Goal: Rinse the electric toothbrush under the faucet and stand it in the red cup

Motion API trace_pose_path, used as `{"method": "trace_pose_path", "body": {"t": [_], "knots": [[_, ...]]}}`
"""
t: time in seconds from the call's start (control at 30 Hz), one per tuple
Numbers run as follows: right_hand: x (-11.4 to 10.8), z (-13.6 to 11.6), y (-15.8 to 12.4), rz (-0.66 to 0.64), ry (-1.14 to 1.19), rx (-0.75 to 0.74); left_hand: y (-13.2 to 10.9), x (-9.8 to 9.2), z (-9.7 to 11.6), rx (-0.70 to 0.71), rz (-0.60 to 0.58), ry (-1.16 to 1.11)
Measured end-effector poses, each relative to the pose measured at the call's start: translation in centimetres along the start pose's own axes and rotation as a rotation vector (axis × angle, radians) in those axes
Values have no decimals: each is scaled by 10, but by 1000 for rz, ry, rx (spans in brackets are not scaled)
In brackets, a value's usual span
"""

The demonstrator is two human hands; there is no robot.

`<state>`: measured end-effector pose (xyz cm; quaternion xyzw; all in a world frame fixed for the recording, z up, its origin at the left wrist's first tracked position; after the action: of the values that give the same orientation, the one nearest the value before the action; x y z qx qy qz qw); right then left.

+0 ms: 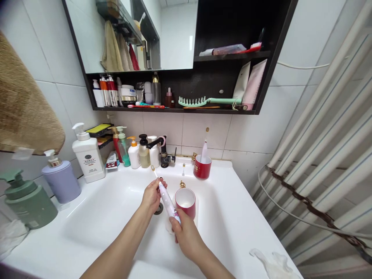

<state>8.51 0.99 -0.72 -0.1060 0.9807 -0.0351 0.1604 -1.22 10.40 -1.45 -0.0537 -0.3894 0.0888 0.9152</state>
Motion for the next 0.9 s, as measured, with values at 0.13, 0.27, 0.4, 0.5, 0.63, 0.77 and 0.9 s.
{"method": "trace_pose_path", "body": {"t": [0.13,0.27,0.4,0.5,0.63,0.77,0.9], "knots": [[12,6,-1,-96,83,63,1,-5,-3,-12,32,-39],[5,4,1,-4,-12,9,1,-7,-3,-13,45,-41],[15,8,-1,-101,118,72,2,-9,-5,-22,54,-50],[13,8,-1,-84,90,79,4,-9,-5,-13,59,-52],[16,5,1,-131,135,84,4,-7,-3,-16,60,-43],[11,3,-1,-204,203,123,-5,-3,0,-32,40,84],[-18,14,2,-175,283,209,-9,16,0,-38,-51,178]]}}
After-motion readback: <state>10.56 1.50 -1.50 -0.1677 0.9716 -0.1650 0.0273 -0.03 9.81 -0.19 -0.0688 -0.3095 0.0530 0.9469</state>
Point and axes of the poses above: each hand's wrist, its own y-axis towards the middle knuckle, its own x-axis out of the palm, z = x × y, the point moved 10 cm from there along y, towards the middle knuckle, and after that the axes turned 1 degree about -y, right-handed, at the moved point
